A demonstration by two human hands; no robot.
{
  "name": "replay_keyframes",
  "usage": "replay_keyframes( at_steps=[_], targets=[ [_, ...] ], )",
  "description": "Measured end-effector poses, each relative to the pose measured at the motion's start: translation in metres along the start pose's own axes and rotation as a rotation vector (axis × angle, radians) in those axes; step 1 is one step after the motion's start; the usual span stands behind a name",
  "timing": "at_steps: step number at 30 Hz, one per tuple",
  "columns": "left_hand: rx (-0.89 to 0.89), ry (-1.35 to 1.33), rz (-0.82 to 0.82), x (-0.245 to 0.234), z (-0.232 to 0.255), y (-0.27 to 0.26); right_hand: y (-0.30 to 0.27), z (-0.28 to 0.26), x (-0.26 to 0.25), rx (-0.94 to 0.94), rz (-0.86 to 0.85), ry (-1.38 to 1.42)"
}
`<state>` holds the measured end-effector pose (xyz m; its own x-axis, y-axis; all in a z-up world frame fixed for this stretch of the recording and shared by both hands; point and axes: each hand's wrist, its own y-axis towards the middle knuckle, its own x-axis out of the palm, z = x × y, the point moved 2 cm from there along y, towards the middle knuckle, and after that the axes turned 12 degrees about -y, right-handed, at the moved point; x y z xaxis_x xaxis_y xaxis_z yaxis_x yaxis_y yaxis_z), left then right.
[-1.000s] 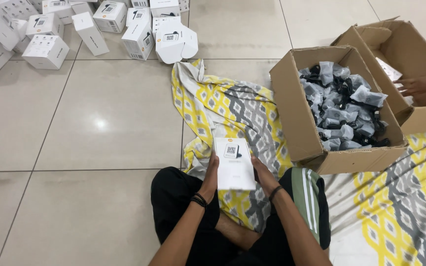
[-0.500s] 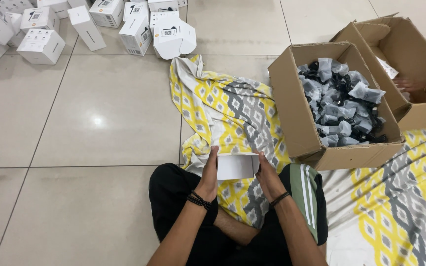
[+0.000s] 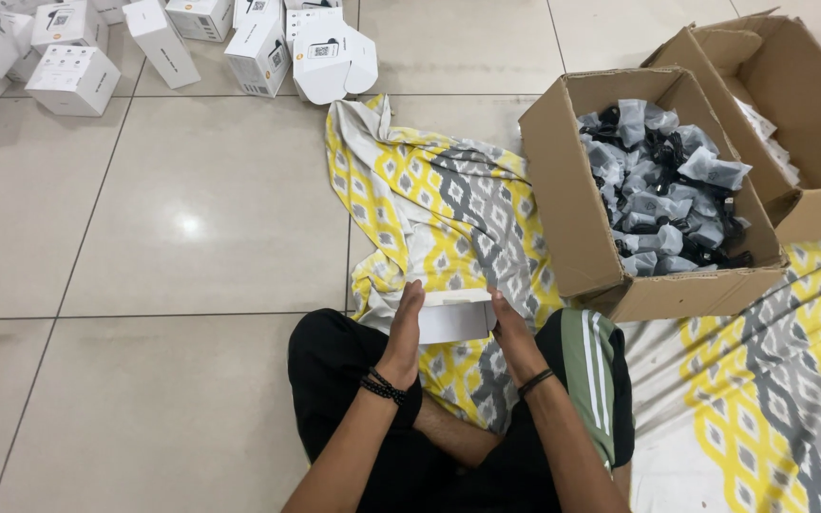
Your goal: Packing small electronic items into individual boxes and preparing them for shipment.
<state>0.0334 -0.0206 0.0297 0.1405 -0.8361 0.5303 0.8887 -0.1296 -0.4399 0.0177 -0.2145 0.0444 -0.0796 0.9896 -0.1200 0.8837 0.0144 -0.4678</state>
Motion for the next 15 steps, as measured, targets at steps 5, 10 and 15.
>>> replay_keyframes(
  at_steps=[5,10,15],
  targets=[
    [0.078,0.223,-0.026,-0.015,-0.015,0.008,0.016,0.017,0.013,-0.05,0.058,-0.099],
    [0.036,0.271,-0.052,-0.017,-0.025,0.007,0.037,0.05,0.006,-0.051,0.043,-0.069],
    [0.205,0.481,-0.238,0.043,-0.012,-0.013,-0.016,0.002,-0.041,-0.097,0.157,0.133]
  ],
)
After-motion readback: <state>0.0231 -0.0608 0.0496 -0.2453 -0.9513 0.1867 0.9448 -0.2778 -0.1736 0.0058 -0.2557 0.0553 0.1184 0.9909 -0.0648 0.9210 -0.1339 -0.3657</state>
